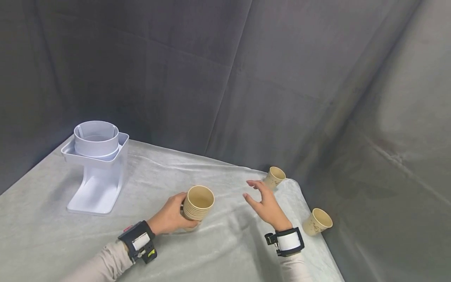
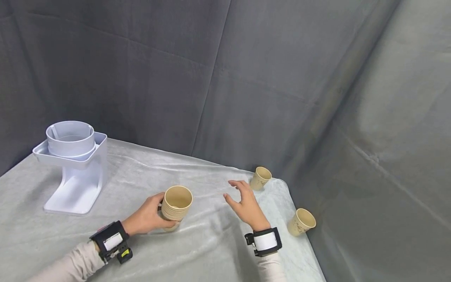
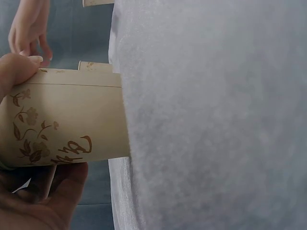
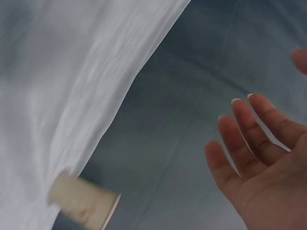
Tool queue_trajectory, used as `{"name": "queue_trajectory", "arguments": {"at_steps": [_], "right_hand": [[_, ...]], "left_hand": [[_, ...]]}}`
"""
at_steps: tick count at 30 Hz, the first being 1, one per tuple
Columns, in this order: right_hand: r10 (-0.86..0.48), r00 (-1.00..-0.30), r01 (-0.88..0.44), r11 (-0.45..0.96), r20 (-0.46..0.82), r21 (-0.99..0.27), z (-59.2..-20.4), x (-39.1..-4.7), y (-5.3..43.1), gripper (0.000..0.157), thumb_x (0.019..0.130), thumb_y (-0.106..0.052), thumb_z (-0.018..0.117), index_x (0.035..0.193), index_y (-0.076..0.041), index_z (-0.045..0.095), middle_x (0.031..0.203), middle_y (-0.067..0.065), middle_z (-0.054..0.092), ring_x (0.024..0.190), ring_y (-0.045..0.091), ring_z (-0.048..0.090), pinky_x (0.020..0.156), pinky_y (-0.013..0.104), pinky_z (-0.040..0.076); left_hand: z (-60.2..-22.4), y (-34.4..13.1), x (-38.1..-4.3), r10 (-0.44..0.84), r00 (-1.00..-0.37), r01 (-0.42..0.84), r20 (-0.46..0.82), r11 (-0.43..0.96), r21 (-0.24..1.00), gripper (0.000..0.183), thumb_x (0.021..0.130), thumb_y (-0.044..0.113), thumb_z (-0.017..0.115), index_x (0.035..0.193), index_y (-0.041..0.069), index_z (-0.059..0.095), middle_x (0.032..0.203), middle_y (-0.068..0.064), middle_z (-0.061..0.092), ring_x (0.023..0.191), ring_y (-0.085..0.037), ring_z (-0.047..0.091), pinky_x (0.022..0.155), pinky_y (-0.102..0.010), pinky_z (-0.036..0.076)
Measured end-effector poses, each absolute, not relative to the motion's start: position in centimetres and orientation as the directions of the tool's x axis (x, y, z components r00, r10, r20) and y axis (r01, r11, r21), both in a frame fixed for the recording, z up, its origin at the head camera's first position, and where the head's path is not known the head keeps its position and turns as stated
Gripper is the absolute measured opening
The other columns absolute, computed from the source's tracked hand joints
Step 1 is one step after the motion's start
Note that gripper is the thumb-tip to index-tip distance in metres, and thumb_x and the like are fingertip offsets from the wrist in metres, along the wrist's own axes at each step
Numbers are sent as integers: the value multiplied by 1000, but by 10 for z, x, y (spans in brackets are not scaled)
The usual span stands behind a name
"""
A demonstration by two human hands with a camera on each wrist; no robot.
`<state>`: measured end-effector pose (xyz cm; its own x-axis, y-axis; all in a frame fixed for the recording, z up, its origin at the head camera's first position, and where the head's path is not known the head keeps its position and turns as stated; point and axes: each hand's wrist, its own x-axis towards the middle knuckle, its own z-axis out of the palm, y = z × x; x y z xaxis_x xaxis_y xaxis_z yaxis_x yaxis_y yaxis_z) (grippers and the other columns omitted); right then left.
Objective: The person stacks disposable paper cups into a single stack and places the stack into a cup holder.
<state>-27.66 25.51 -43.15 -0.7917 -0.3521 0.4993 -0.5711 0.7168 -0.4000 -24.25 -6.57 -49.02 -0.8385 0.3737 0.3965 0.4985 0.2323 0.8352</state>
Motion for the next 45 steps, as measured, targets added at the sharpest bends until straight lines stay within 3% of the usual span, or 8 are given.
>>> {"name": "queue_trajectory", "arguments": {"at_steps": [15,22,32,40,45], "right_hand": [[-164,-819,-408,841,550,-357,-436,-280,348,43,86,-31,62,119,-5,55,116,14,56,105,31,49,89,53,40],[-37,-874,-232,908,484,-349,-435,-275,386,49,85,-31,62,121,0,52,120,22,49,109,37,41,90,57,34],[96,-925,-2,966,367,-259,-438,-267,423,78,78,-41,66,134,4,36,133,32,32,119,49,27,91,68,28],[204,-950,136,951,236,-278,-448,-267,441,80,80,-38,61,135,10,29,135,38,24,122,56,19,97,69,20],[204,-960,145,947,190,-287,-455,-267,452,80,81,-40,60,136,9,29,137,38,20,122,57,16,96,71,16]], "left_hand": [[-490,-65,-245,373,-844,492,385,253,833,75,60,29,83,124,12,47,109,0,57,101,-13,54,87,-34,47],[-489,-65,-245,367,-843,497,392,255,830,75,60,28,84,124,11,48,109,-1,57,100,-13,54,87,-34,48],[-490,-66,-247,369,-845,495,387,267,827,76,60,29,83,125,13,46,109,1,56,101,-12,54,87,-33,48],[-490,-67,-247,371,-846,489,382,257,833,76,61,33,83,125,14,46,109,2,56,101,-12,54,87,-33,47],[-489,-66,-246,369,-847,487,382,251,837,76,60,33,83,124,14,47,109,2,56,101,-12,54,88,-33,47]]}}
